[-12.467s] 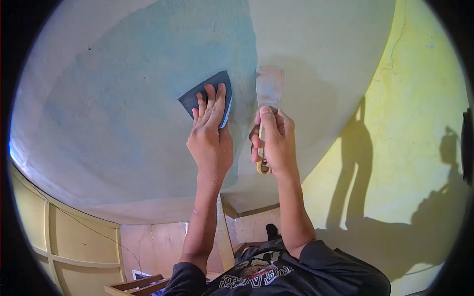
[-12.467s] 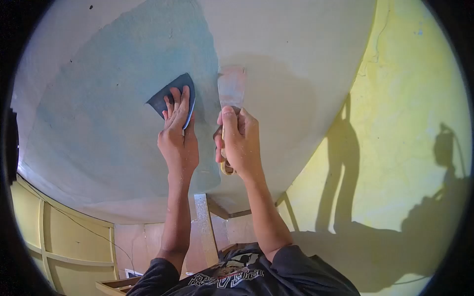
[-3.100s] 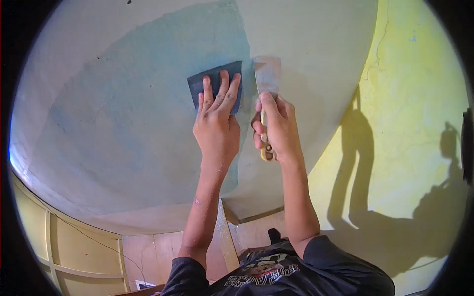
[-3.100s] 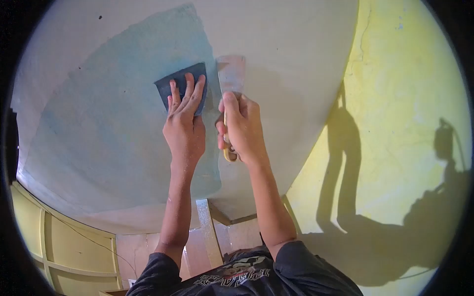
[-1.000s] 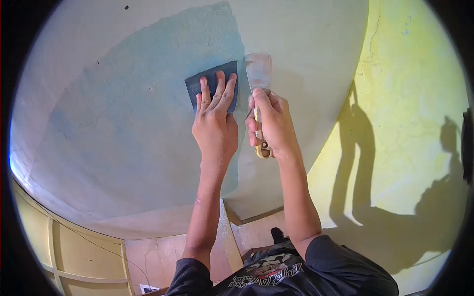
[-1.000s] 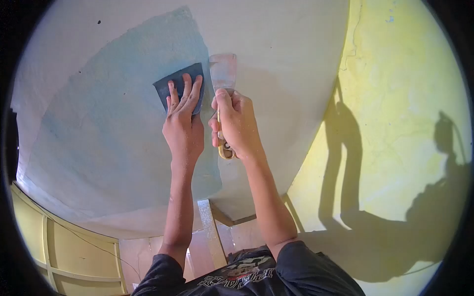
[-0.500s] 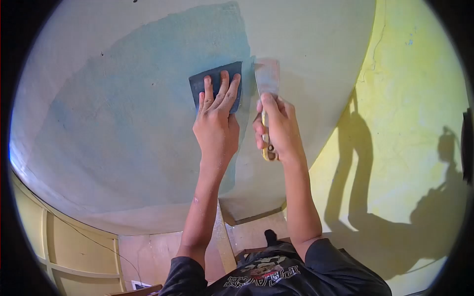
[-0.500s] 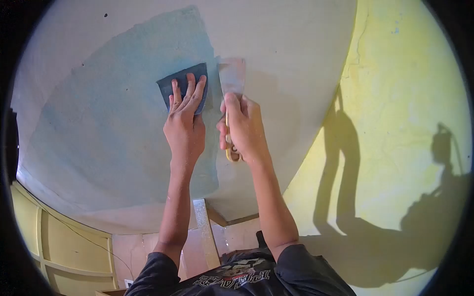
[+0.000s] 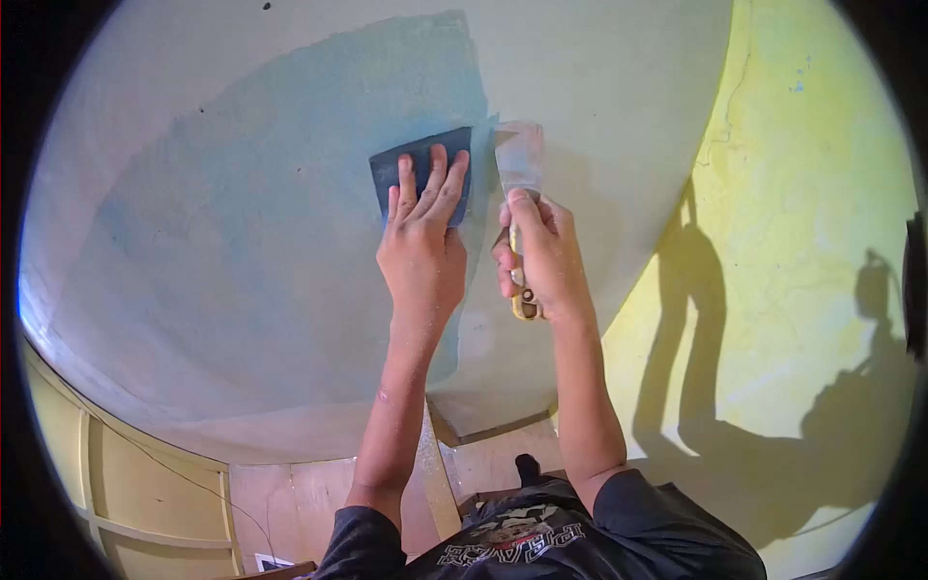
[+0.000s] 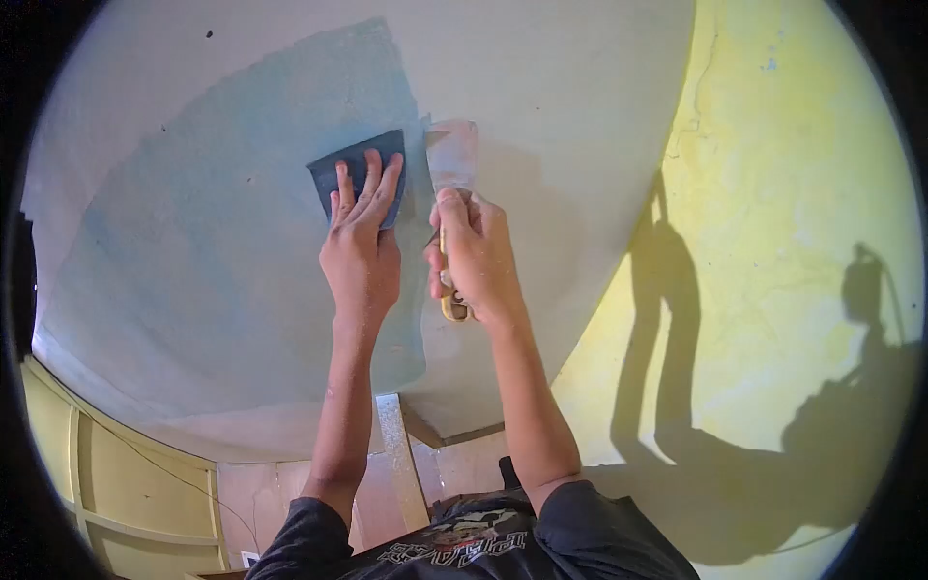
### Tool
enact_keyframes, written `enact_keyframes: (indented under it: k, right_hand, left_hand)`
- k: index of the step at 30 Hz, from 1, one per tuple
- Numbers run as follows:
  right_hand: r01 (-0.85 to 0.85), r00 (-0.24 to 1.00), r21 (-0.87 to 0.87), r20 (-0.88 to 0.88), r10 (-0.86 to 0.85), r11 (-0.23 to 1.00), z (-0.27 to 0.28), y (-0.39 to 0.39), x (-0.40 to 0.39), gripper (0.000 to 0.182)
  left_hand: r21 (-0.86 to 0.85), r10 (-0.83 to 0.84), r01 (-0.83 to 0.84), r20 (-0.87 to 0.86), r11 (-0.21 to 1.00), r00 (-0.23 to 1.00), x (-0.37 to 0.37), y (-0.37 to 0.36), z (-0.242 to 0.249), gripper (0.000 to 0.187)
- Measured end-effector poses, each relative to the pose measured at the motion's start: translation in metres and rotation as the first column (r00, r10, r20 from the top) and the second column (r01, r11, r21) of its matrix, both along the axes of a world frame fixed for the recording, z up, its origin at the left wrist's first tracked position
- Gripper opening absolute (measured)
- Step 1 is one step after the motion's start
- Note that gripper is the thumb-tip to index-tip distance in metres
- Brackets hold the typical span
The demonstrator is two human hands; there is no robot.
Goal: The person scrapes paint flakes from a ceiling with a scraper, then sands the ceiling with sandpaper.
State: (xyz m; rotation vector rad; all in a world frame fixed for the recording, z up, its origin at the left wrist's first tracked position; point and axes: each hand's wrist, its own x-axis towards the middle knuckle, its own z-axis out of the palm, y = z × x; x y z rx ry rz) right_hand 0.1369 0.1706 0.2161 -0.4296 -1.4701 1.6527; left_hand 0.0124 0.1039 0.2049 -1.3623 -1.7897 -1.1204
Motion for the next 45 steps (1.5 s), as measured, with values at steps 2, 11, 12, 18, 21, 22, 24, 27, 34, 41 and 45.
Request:
enact_keyframes:
  k: [2, 11, 12, 18, 21, 22, 24, 27, 34, 41, 45]
  right_hand:
    - [0.0, 0.999, 0.03, -0.045, 0.001, 1.0, 0.012, -0.001, 0.0, 0.034]
    - [-0.021, 1.0, -0.013, 0.0, 0.021, 1.0, 0.005, 0.001, 0.0, 0.036]
    - [-0.006, 1.0, -0.018, 0.007, 0.006, 1.0, 0.006, -0.003, 0.0, 0.035]
    - [-0.004, 1.0, -0.005, -0.028, 0.004, 1.0, 0.007, -0.004, -0.004, 0.034]
    - [-0.006, 1.0, -0.004, -0.01, 0.006, 1.0, 0.007, 0.0, -0.003, 0.034]
    - [-0.008, 1.0, 0.0, 0.002, 0.008, 1.0, 0.009, 0.0, -0.001, 0.034]
    - [0.004, 1.0, -0.011, -0.021, -0.004, 1.0, 0.007, -0.006, -0.004, 0.034]
    - [-0.006, 0.999, 0.014, -0.045, 0.007, 1.0, 0.005, -0.001, -0.007, 0.033]
    - [-0.014, 1.0, 0.009, -0.004, 0.014, 1.0, 0.006, -0.005, -0.007, 0.033]
    - [0.0, 0.997, -0.041, -0.083, -0.003, 0.999, 0.0, -0.006, -0.012, 0.034]
    - [0.04, 0.997, -0.032, -0.059, -0.042, 0.999, 0.008, -0.007, -0.014, 0.036]
  left_hand:
    - [0.014, 0.018, -0.018, -0.058, 1.0, 0.998, 0.002, -0.004, -0.003, 0.075]
    - [-0.005, 0.001, -0.001, -0.005, 1.0, 1.0, 0.001, 0.002, -0.001, 0.073]
    - [0.005, -0.005, 0.005, -0.011, 1.0, 1.0, 0.002, 0.0, 0.0, 0.072]
    - [0.006, 0.0, 0.0, -0.005, 1.0, 1.0, 0.0, 0.003, 0.001, 0.073]
    - [-0.007, 0.001, -0.001, 0.003, 1.0, 1.0, -0.002, 0.005, -0.003, 0.074]
    - [-0.013, 0.001, -0.001, 0.006, 1.0, 1.0, -0.002, 0.004, -0.003, 0.074]
    - [-0.007, 0.0, 0.0, -0.005, 1.0, 1.0, 0.0, 0.001, -0.002, 0.074]
    - [-0.003, -0.018, 0.018, -0.003, 1.0, 1.0, -0.002, 0.004, -0.003, 0.074]
    - [0.0, -0.018, 0.018, -0.007, 1.0, 1.0, -0.003, 0.003, -0.002, 0.073]
    - [-0.001, -0.008, 0.008, -0.017, 1.0, 1.0, -0.003, 0.002, 0.004, 0.074]
    - [0.016, 0.004, -0.004, -0.047, 1.0, 0.999, -0.002, 0.002, 0.001, 0.076]
